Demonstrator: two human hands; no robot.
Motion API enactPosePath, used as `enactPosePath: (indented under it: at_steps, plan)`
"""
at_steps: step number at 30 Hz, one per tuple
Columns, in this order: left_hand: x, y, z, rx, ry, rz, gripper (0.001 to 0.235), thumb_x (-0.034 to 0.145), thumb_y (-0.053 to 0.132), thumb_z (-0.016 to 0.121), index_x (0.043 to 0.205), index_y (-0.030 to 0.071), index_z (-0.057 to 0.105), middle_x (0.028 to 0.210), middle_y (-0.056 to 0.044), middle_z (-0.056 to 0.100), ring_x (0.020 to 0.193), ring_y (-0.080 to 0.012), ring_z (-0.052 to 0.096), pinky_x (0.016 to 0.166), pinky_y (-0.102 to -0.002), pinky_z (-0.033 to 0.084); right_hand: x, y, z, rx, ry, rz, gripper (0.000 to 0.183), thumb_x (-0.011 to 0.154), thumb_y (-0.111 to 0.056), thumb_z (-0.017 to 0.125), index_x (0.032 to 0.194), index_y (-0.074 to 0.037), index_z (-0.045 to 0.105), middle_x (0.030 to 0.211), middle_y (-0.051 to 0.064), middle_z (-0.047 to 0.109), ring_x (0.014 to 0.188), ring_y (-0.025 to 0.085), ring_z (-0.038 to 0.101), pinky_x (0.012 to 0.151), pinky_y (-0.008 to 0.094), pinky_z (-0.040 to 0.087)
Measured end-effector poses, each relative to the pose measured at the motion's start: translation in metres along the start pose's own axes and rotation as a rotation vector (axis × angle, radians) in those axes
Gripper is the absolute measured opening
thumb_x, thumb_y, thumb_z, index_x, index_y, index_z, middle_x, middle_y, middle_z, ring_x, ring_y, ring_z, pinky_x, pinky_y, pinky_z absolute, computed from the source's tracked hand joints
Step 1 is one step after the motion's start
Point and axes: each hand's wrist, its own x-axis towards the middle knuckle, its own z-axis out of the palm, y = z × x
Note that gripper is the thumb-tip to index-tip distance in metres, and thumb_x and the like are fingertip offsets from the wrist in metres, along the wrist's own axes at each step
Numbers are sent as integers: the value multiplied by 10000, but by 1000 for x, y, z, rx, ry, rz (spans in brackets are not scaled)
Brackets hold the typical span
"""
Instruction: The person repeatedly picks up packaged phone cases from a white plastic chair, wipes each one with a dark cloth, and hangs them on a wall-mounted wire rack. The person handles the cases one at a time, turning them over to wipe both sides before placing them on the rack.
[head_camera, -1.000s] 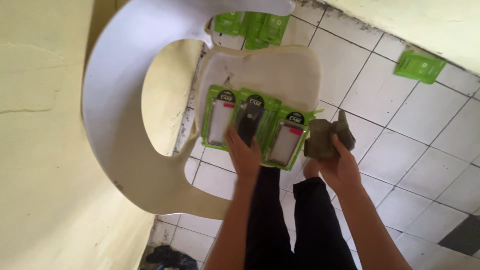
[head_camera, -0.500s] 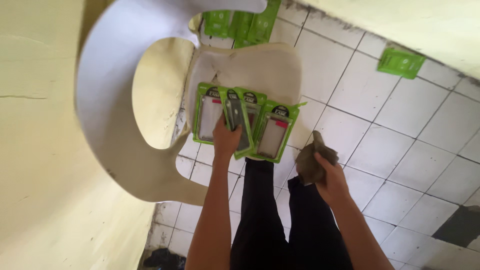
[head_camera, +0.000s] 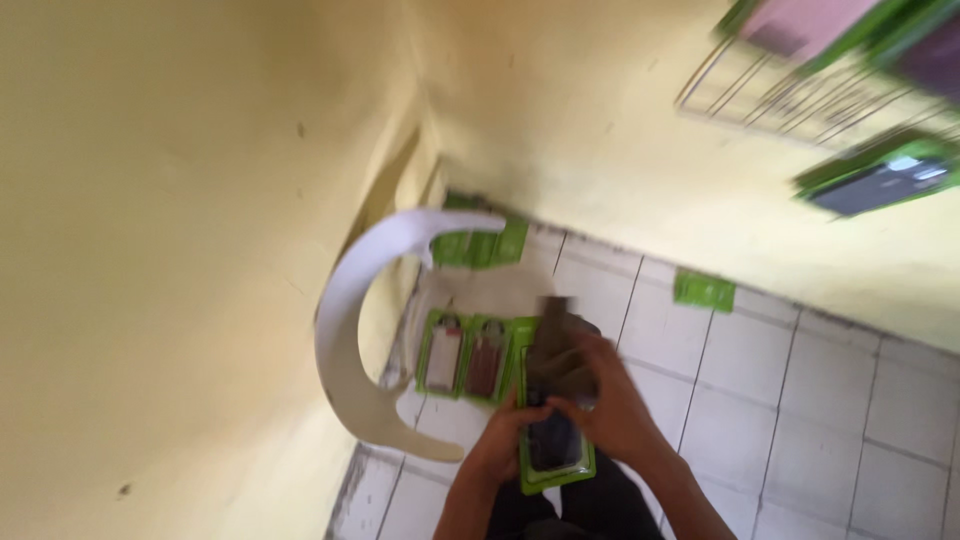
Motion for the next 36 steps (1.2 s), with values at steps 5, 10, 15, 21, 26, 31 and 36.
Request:
enactPosePath:
  at_steps: [5, 10, 15, 21, 26, 31, 36]
  plan:
    - [-40, 25, 63, -133, -205, -117, 520, 1100, 298, 470, 1511, -19, 453, 1348, -229, 632, 1133, -340, 690, 923, -456, 622, -5, -67, -59, -240, 82, -181, 859, 781, -319, 822, 1504, -144, 394, 1680, 115, 274, 1495, 384, 229, 1173, 511, 276]
    - [-53, 27, 116, -64, -257, 61, 611, 1054, 496, 363, 1521, 112, 455, 1445, -154, 581, 1252, -296, 629, 1016, -424, 566, -15, -93, -74, -251, 166, -318, 700, 938, -197, 655, 1578, -125, 381, 1694, 69, 237, 1572, 361, 133, 1252, 529, 148]
    - [-23, 60, 123, -38, -149, 215, 679, 1040, 558, 314, 1474, 64, 483, 1396, -182, 595, 1182, -315, 638, 974, -435, 566, -46, -116, -60, -169, 51, -364, 590, 961, -165, 617, 1523, -105, 450, 1662, 51, 344, 1564, 318, 216, 1264, 523, 156]
    - [-5, 75, 119, 20, -214, 250, 686, 1077, 554, 321, 1410, -8, 529, 1295, -208, 643, 1112, -341, 637, 947, -433, 572, -84, -114, -62, -188, 65, -393, 541, 965, -170, 642, 1485, -108, 510, 1616, 72, 399, 1524, 334, 261, 1211, 521, 215]
    - [-26, 73, 139, -78, -307, 193, 589, 1086, 479, 401, 1401, -10, 495, 1240, -208, 647, 1048, -348, 673, 892, -451, 594, -95, -66, -59, -168, 177, -416, 637, 798, 15, 585, 1414, -142, 617, 1528, 94, 576, 1457, 349, 458, 1150, 456, 409]
    - [-60, 77, 139, 162, -158, 313, 430, 1069, 264, 461, 1455, 73, 478, 1264, -140, 641, 1072, -290, 676, 897, -456, 607, -77, -10, -78, 104, 264, 436, 508, 973, -44, 594, 1474, -131, 578, 1038, 189, 791, 808, 262, 752, 738, 363, 595]
    - [-71, 60, 156, 224, -203, 286, 474, 1067, 289, 458, 1510, 122, 463, 1318, -120, 633, 1135, -247, 642, 948, -402, 569, -60, -28, -109, 334, 523, 284, 558, 1018, 21, 561, 1548, -146, 608, 1084, 278, 738, 744, 333, 658, 651, 458, 541]
